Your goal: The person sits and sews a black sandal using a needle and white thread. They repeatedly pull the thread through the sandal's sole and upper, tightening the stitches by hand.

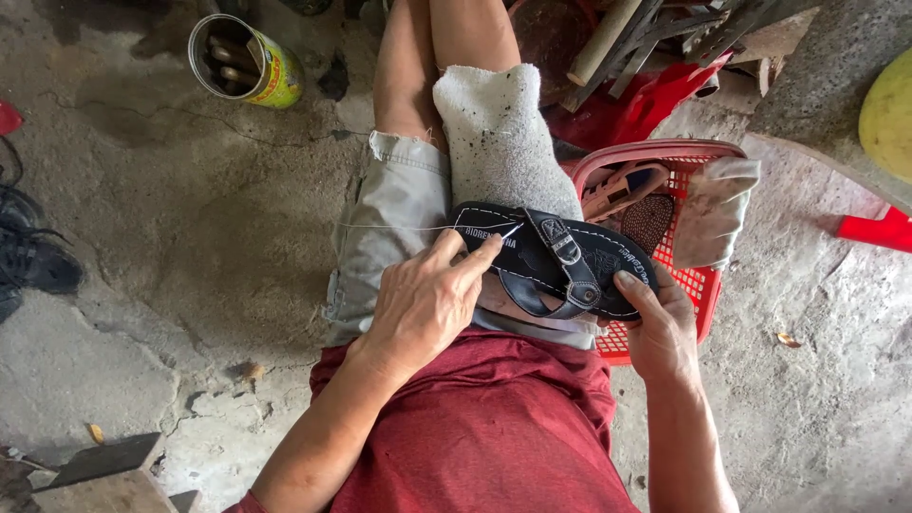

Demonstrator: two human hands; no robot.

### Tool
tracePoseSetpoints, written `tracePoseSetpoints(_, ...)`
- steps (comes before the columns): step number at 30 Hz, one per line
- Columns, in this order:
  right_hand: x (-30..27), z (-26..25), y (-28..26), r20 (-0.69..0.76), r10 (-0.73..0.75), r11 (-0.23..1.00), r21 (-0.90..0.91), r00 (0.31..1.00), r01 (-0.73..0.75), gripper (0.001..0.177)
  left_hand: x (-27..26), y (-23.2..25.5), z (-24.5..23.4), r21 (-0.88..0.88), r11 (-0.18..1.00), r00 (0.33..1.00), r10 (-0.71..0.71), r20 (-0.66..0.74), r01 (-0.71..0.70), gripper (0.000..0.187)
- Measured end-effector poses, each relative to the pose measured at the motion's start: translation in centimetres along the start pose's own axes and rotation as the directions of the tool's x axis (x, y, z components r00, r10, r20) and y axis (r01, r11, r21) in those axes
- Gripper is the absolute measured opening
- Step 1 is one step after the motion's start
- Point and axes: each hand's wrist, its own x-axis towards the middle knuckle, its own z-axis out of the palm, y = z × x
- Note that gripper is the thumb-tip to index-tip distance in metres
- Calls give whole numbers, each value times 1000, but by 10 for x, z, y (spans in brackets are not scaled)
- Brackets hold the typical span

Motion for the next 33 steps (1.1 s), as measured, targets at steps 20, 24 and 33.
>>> tracePoseSetpoints(20, -57, 74, -36, 349, -239, 866, -346, 906, 362, 47, 0, -32, -45, -302, 952, 994, 75, 75, -49, 42)
tracePoseSetpoints(24, -62, 79, -5, 647, -428, 708, -193, 631, 679, 79, -4, -67, -36, -292, 937, 978, 207, 13, -194, 36)
tracePoseSetpoints(33, -52, 93, -22, 810, -329, 539, -260, 485, 801, 69, 15, -72, -46, -469, 869, 962, 244, 122, -161, 35)
